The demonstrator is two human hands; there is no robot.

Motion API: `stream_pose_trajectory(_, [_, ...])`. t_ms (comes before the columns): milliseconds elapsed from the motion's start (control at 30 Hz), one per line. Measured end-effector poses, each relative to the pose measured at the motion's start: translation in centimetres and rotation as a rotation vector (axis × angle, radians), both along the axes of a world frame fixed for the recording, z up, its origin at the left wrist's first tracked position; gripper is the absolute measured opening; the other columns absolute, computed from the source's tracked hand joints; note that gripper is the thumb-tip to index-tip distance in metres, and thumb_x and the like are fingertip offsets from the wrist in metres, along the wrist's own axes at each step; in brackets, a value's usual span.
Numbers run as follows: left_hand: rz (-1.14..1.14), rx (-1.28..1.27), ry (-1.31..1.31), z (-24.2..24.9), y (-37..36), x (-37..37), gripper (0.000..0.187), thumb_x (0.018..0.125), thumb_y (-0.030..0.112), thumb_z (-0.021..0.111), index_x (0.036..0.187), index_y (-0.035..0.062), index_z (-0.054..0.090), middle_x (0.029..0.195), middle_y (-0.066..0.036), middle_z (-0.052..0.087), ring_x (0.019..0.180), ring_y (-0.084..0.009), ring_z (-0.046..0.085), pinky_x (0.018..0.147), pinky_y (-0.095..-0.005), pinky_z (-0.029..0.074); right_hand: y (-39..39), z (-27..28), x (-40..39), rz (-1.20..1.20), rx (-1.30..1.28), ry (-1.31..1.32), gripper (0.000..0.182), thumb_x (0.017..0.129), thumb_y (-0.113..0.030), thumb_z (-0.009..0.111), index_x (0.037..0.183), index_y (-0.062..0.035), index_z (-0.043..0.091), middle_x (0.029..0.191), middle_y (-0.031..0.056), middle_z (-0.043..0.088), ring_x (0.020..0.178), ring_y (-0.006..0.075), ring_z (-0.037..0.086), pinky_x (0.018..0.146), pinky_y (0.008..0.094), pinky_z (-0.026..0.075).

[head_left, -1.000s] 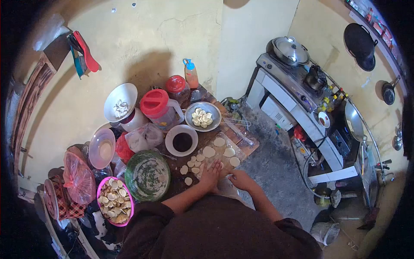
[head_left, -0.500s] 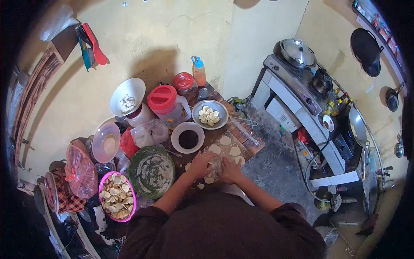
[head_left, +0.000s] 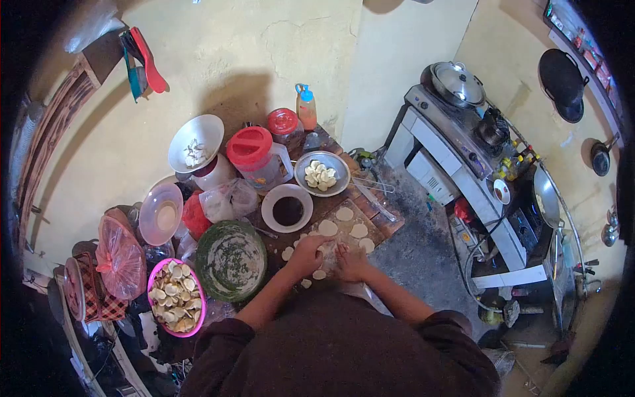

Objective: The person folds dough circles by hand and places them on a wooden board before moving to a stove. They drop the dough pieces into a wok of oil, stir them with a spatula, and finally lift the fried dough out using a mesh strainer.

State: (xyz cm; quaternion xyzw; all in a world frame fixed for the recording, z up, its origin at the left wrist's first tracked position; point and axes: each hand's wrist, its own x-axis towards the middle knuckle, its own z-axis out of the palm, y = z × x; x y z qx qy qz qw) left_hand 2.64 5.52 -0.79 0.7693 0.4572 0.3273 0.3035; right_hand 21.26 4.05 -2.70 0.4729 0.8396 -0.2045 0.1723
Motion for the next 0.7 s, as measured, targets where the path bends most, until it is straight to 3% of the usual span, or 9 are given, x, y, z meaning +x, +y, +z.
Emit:
stream_pose_trajectory(100, [-0.011,-0.014,0.063,1.4,-0.3,0.2,0.049,0.064,-0.006,0.046,0.111,0.0044,0.056,0.105,-0.017,0.058,0.1,-0.034,0.053,0.089,-0.0381,0.041,0.9,2.2,-0.3,-0.167,-0.161,0.07,0.075,0.086,-0.048,0.037,0.141,-0.0016,0.014,0.149,0.0134,0.006,0.138,0.0255,0.009,0.101,0.0651,0.007])
stream_pose_trajectory(167, [-0.014,-0.017,0.058,0.9,-0.5,0.3,0.047,0.063,-0.003,0.049,0.11,0.0038,0.057,0.102,-0.017,0.059,0.097,-0.0342,0.053,0.087,-0.0403,0.041,-1.6,0.0,-0.2,-0.076,0.051,0.007,0.076,0.086,-0.05,0.036,0.141,-0.0021,0.015,0.149,0.0125,0.007,0.138,0.0245,0.01,0.101,0.0661,0.006])
stream_pose_trajectory(233, [-0.024,-0.028,0.051,0.3,-0.9,0.5,0.046,0.063,-0.001,0.052,0.109,0.0033,0.057,0.099,-0.017,0.059,0.094,-0.0345,0.053,0.085,-0.0425,0.04,-1.3,-0.9,-0.4,-0.042,0.074,-0.052,0.076,0.086,-0.05,0.037,0.141,-0.0017,0.015,0.149,0.0127,0.008,0.138,0.0242,0.011,0.1,0.0665,0.006])
stream_pose_trajectory(367, [-0.013,0.126,0.385,0.4,-0.2,1.2,0.045,0.064,0.003,0.055,0.109,0.0092,0.057,0.099,-0.012,0.06,0.095,-0.0286,0.055,0.083,-0.0458,0.039,-0.1,3.5,-1.3,-0.131,-0.033,-0.032,0.082,0.084,-0.048,0.041,0.14,0.0027,0.01,0.149,0.0143,0.002,0.138,0.0274,0.007,0.102,0.0643,0.003])
stream_pose_trajectory(500, [-0.01,0.2,0.484,-0.3,0.8,2.5,0.038,0.068,0.008,0.058,0.105,0.0102,0.059,0.095,-0.01,0.06,0.093,-0.0248,0.055,0.075,-0.0423,0.04,-2.1,-2.7,-0.6,-0.108,0.242,0.091,0.081,0.083,-0.049,0.041,0.138,0.0041,0.015,0.148,0.0161,0.007,0.136,0.0297,0.013,0.1,0.0671,0.005])
stream_pose_trajectory(567, [-0.071,0.165,0.542,-1.4,1.3,3.2,0.036,0.069,0.008,0.057,0.105,0.0095,0.058,0.097,-0.01,0.06,0.094,-0.0245,0.055,0.077,-0.0425,0.041,-0.2,-0.1,-0.5,-0.123,0.1,0.058,0.066,0.085,-0.041,0.043,0.134,-0.0005,0.03,0.139,0.0199,0.03,0.124,0.0352,0.037,0.1,0.0602,0.023])
stream_pose_trajectory(600, [-0.128,0.145,0.6,-1.8,2.0,3.6,0.035,0.071,0.009,0.057,0.105,0.0088,0.058,0.099,-0.01,0.06,0.095,-0.0243,0.055,0.078,-0.0427,0.042,0.4,0.6,0.1,-0.131,0.106,0.061,0.066,0.085,-0.041,0.043,0.134,-0.0005,0.03,0.139,0.0199,0.03,0.124,0.0352,0.037,0.1,0.0602,0.023])
stream_pose_trajectory(667, [-0.145,0.195,0.546,-3.2,2.8,4.5,0.033,0.072,0.008,0.055,0.105,0.0074,0.058,0.101,-0.01,0.06,0.097,-0.0242,0.055,0.081,-0.0417,0.043,1.4,1.8,2.5,-0.314,-0.104,0.548,0.048,0.085,-0.029,0.046,0.126,-0.0044,0.044,0.113,0.0214,0.056,0.1,0.0356,0.056,0.087,0.0492,0.042])
stream_pose_trajectory(700, [-0.159,0.227,0.49,-3.7,2.8,4.8,0.031,0.073,0.008,0.053,0.104,0.006,0.058,0.103,-0.01,0.06,0.099,-0.0241,0.055,0.084,-0.0407,0.044,0.9,2.4,3.2,-0.321,-0.102,0.549,0.048,0.085,-0.029,0.046,0.126,-0.0044,0.044,0.113,0.0214,0.056,0.1,0.0356,0.056,0.087,0.0492,0.042])
